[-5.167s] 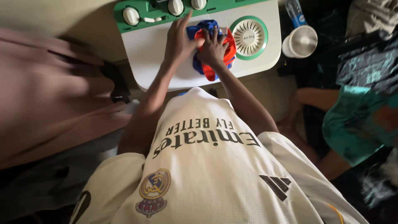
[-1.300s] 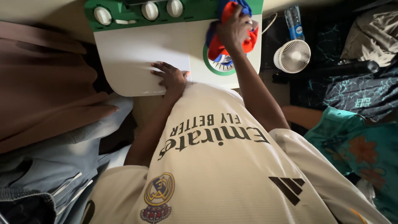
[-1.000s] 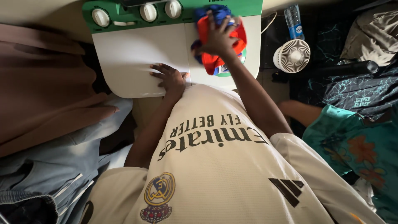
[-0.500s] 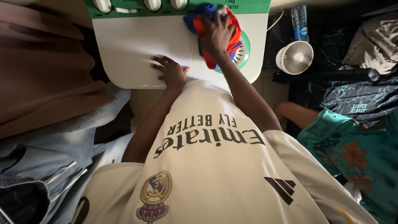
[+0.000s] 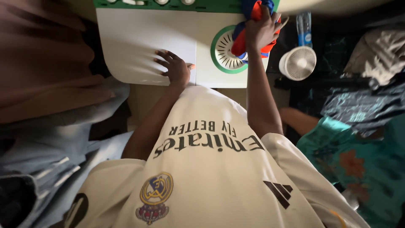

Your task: Cleaning clothes using a small portable washing machine.

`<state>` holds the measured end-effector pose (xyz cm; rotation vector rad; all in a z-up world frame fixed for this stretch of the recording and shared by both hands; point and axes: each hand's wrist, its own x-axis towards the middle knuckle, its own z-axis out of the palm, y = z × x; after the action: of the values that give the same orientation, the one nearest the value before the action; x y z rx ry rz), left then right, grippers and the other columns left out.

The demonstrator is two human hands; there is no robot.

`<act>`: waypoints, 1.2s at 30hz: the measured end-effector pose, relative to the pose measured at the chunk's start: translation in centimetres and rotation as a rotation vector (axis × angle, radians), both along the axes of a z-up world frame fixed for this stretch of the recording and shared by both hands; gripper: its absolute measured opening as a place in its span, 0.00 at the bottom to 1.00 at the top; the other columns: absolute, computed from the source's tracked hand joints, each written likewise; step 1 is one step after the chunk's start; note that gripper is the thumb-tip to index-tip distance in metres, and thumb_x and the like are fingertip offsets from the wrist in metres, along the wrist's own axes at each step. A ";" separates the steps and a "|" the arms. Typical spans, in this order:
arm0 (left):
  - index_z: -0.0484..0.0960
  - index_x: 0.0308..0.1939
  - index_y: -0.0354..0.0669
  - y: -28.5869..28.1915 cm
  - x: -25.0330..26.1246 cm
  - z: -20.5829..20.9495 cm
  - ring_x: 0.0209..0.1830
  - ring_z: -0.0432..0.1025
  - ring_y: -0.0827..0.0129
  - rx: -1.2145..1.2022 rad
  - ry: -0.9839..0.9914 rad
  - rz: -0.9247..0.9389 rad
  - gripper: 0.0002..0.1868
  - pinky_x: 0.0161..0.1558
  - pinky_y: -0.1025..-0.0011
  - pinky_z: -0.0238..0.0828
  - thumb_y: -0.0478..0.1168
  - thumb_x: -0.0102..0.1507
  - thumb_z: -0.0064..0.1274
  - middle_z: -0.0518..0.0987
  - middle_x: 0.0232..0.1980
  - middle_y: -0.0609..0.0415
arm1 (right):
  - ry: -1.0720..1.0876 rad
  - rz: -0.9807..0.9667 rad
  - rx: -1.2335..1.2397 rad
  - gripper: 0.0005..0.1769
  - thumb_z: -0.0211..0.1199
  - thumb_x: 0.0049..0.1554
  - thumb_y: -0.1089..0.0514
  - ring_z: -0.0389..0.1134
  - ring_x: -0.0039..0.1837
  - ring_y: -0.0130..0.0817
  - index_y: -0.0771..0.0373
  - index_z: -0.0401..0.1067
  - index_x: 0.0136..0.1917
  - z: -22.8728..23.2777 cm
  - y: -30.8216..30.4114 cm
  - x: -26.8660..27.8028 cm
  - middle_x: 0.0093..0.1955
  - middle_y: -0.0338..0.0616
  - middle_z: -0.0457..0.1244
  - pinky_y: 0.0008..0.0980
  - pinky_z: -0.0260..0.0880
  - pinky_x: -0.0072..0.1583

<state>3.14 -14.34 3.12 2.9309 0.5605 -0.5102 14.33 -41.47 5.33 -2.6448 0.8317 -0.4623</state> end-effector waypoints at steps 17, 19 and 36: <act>0.38 0.76 0.21 0.9 -0.7 0.8 0.77 0.35 0.18 -0.087 0.010 -0.019 0.72 0.56 0.29 0.67 0.71 0.55 0.64 0.30 0.78 0.18 | -0.086 0.133 0.045 0.39 0.68 0.40 0.60 0.56 0.70 0.63 0.42 0.73 0.66 0.6 1.3 -14.2 0.71 0.48 0.59 0.59 0.57 0.67; 0.37 0.76 0.21 1.2 -0.8 0.7 0.77 0.34 0.17 -0.116 0.017 -0.018 0.72 0.57 0.30 0.66 0.71 0.56 0.64 0.29 0.78 0.19 | -0.106 0.104 0.040 0.39 0.69 0.40 0.59 0.55 0.70 0.65 0.42 0.72 0.66 0.8 2.5 -15.2 0.72 0.49 0.58 0.61 0.56 0.68; 0.44 0.73 0.18 1.0 -1.0 -0.4 0.72 0.41 0.12 0.102 -0.165 -0.158 0.70 0.55 0.24 0.66 0.74 0.54 0.60 0.36 0.73 0.12 | -0.096 0.282 0.048 0.33 0.64 0.39 0.61 0.59 0.67 0.52 0.43 0.79 0.60 -0.3 -1.8 -9.1 0.63 0.36 0.68 0.59 0.55 0.69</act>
<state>2.16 -13.33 2.74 3.0922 0.3474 -0.2580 5.22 -43.22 4.99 -2.6166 0.4263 -0.4821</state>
